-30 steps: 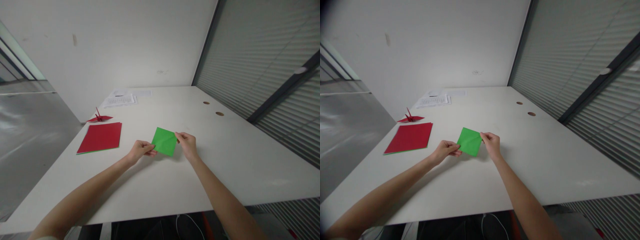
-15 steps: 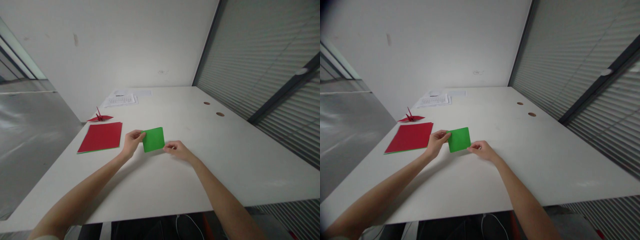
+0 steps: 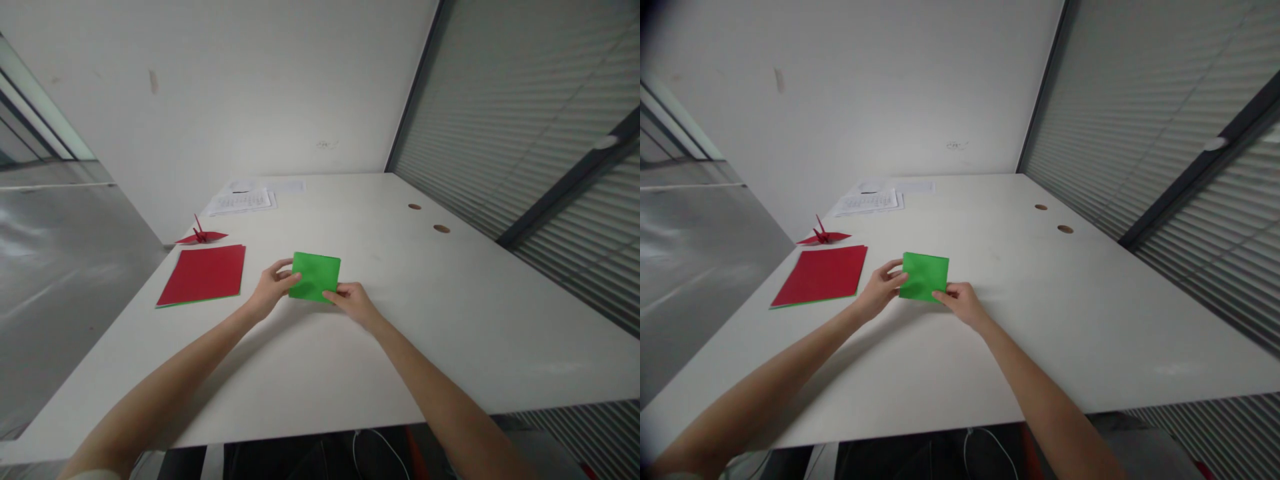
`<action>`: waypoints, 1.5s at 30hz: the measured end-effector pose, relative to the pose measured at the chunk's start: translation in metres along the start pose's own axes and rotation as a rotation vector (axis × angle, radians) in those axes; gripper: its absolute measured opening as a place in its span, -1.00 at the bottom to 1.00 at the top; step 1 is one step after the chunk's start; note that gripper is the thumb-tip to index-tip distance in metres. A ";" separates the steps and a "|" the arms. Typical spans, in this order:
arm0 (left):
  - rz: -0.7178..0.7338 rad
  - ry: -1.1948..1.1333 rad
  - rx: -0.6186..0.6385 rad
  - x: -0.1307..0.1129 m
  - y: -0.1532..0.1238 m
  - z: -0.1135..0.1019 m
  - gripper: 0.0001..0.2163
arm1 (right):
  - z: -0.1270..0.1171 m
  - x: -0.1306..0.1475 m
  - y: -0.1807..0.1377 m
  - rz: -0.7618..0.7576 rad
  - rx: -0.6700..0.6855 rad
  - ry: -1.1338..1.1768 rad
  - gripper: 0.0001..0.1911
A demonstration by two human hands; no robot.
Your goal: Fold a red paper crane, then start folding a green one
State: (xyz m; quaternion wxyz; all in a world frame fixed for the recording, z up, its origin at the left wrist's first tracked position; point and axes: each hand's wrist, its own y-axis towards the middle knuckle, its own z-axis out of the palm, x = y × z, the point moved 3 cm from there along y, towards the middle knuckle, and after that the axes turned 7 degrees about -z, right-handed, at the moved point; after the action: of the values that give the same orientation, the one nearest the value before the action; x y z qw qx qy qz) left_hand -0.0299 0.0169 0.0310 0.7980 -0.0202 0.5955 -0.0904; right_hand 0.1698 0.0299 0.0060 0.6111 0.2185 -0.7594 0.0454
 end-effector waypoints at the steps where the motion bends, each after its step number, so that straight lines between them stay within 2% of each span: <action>1: -0.061 -0.010 0.047 0.003 -0.001 0.002 -0.49 | 0.000 -0.001 0.000 0.018 -0.039 0.016 -0.51; 3: -0.133 0.006 0.091 0.007 -0.003 0.005 -0.55 | 0.000 -0.004 0.001 0.053 -0.090 0.038 -0.48; 5: -0.140 0.032 0.078 0.010 -0.002 0.004 -0.62 | 0.000 -0.005 0.001 0.072 -0.107 0.043 -0.46; 11: -0.087 0.065 -0.029 0.013 0.004 -0.004 -0.66 | 0.004 -0.003 -0.001 0.126 -0.017 -0.012 -0.45; 19: -0.004 0.002 -0.117 0.009 0.004 -0.005 -0.67 | 0.003 -0.001 0.000 0.063 -0.082 -0.013 -0.49; 22: 0.003 -0.127 -0.059 0.012 0.000 0.003 -0.71 | 0.006 -0.002 0.000 0.011 -0.131 0.038 -0.50; 25: -0.046 -0.222 0.124 0.022 -0.009 0.019 -0.72 | 0.015 -0.004 -0.002 -0.007 -0.180 0.104 -0.47; 27: -0.111 -0.187 0.203 0.031 -0.014 0.028 -0.71 | 0.024 -0.005 -0.004 -0.004 -0.144 0.141 -0.44; 30: -0.096 -0.116 0.114 0.037 -0.016 0.028 -0.71 | 0.034 -0.006 -0.005 0.029 -0.057 0.160 -0.42; 33: -0.057 -0.047 0.017 0.036 -0.014 0.022 -0.69 | 0.030 -0.004 -0.004 0.021 -0.084 0.159 -0.41; 39: -0.041 0.091 0.060 0.037 -0.013 0.024 -0.67 | 0.016 -0.003 -0.001 0.096 -0.207 0.248 -0.50; 45: -0.018 0.132 0.044 0.037 -0.015 0.028 -0.68 | 0.016 -0.005 -0.003 0.062 -0.300 0.156 -0.56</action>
State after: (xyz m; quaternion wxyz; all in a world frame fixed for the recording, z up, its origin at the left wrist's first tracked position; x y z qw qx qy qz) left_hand 0.0049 -0.0057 0.0065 0.7563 -0.0021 0.6446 -0.1118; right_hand 0.1571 0.0229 -0.0037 0.6925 0.0968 -0.7142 -0.0329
